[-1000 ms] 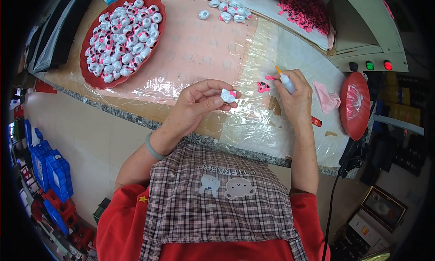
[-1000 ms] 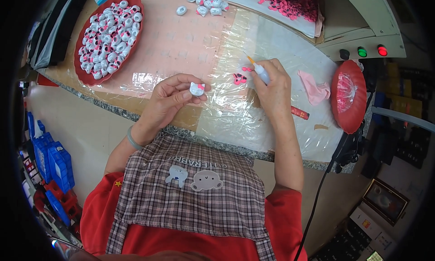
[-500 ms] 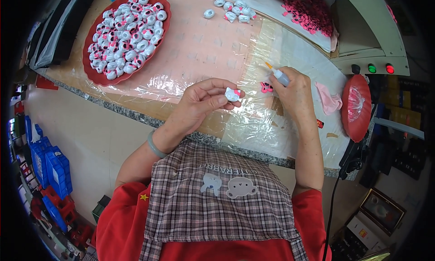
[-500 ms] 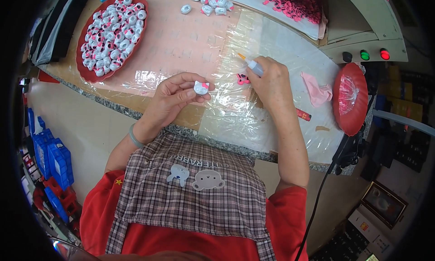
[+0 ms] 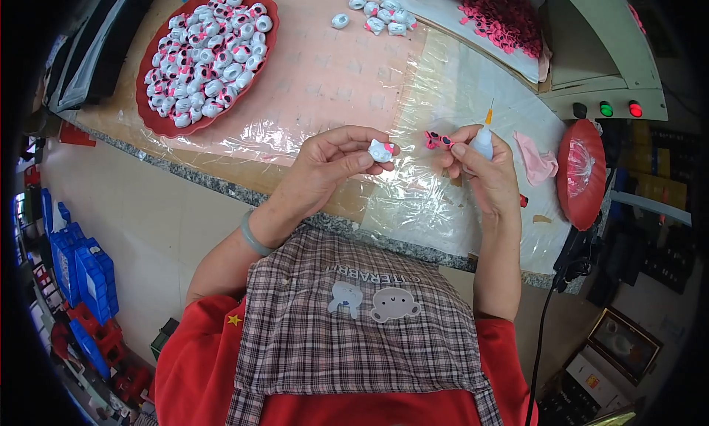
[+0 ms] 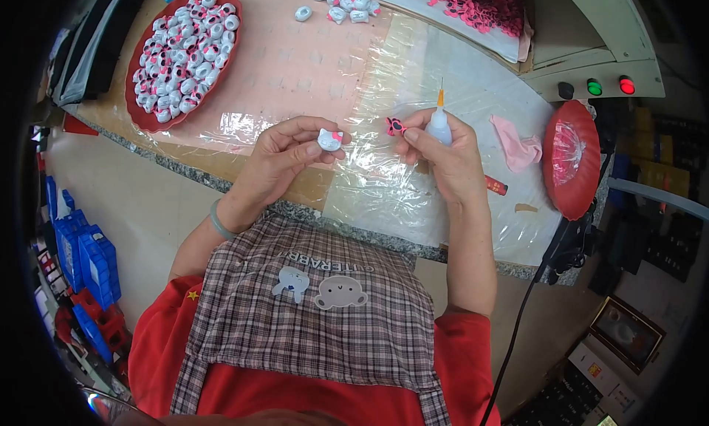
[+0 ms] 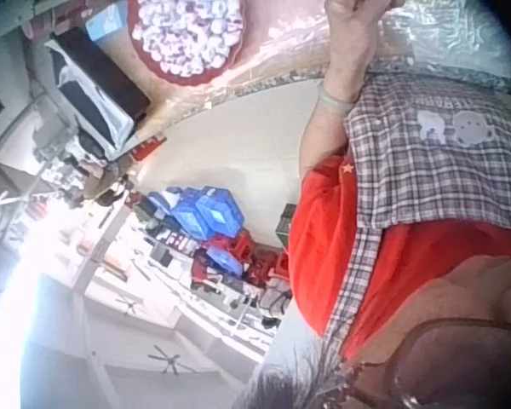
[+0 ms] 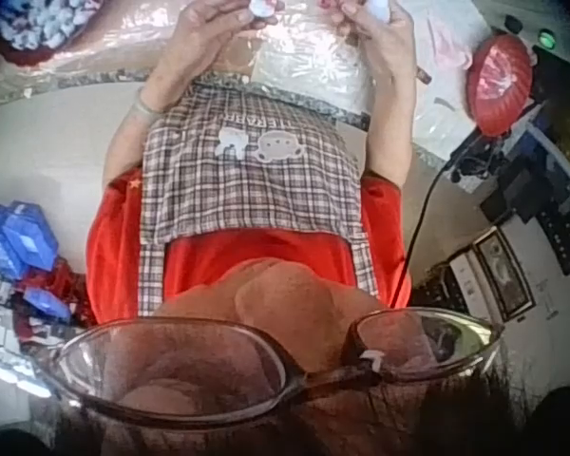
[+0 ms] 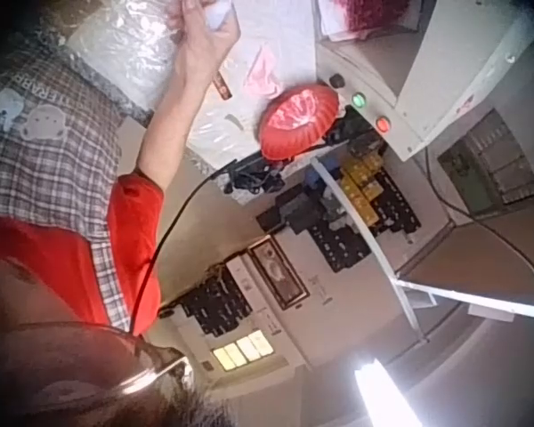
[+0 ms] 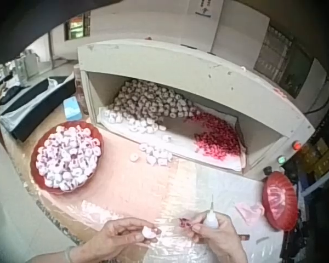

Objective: The person picks up a white plastic head and applies glue from a bottle to its side, then presses a pink bow onto the glued area and places the completed piece into a red tray.

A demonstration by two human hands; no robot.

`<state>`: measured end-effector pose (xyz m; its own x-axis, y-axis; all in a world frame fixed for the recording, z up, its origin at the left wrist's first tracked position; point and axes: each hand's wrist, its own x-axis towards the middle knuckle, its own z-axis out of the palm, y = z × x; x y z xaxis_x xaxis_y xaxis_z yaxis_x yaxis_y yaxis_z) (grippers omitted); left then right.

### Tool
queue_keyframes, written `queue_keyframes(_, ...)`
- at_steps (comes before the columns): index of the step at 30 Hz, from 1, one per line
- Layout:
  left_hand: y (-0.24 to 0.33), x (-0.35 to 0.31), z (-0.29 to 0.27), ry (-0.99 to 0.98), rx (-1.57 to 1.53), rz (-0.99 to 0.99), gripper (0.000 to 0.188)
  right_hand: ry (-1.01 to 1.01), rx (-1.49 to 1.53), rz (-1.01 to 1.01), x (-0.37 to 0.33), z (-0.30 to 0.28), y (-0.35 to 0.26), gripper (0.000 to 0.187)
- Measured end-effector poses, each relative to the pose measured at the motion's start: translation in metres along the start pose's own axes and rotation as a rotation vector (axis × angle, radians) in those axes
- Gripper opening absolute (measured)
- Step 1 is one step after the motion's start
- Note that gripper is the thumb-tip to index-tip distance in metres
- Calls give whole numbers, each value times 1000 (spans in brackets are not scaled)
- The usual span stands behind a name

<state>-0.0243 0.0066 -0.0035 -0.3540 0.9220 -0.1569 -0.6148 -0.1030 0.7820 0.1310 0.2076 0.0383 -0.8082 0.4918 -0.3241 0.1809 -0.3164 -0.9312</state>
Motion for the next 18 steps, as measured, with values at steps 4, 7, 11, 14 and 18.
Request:
queue_keyframes(4, -3, -1, 2, -4, 57, 8, 31, 7, 93, -80, -11, 23, 4, 9)
queue_keyframes(7, 2, -4, 9, -6, 159, -35, 32, -50, 40, -75, -17, 33, 7, 8)
queue_keyframes(11, 3, -5, 17, 19, 202, 1, 31, -67, 46, -96, -21, 45, 13, 11)
queue_keyframes(14, 1, -7, 16, 16, 220, 16, 29, -66, 60, -86, -21, 47, 16, 15)
queue_keyframes(18, -2, -8, 15, 12, 261, 45, 27, -57, 49, -69, -21, 48, 18, 16)
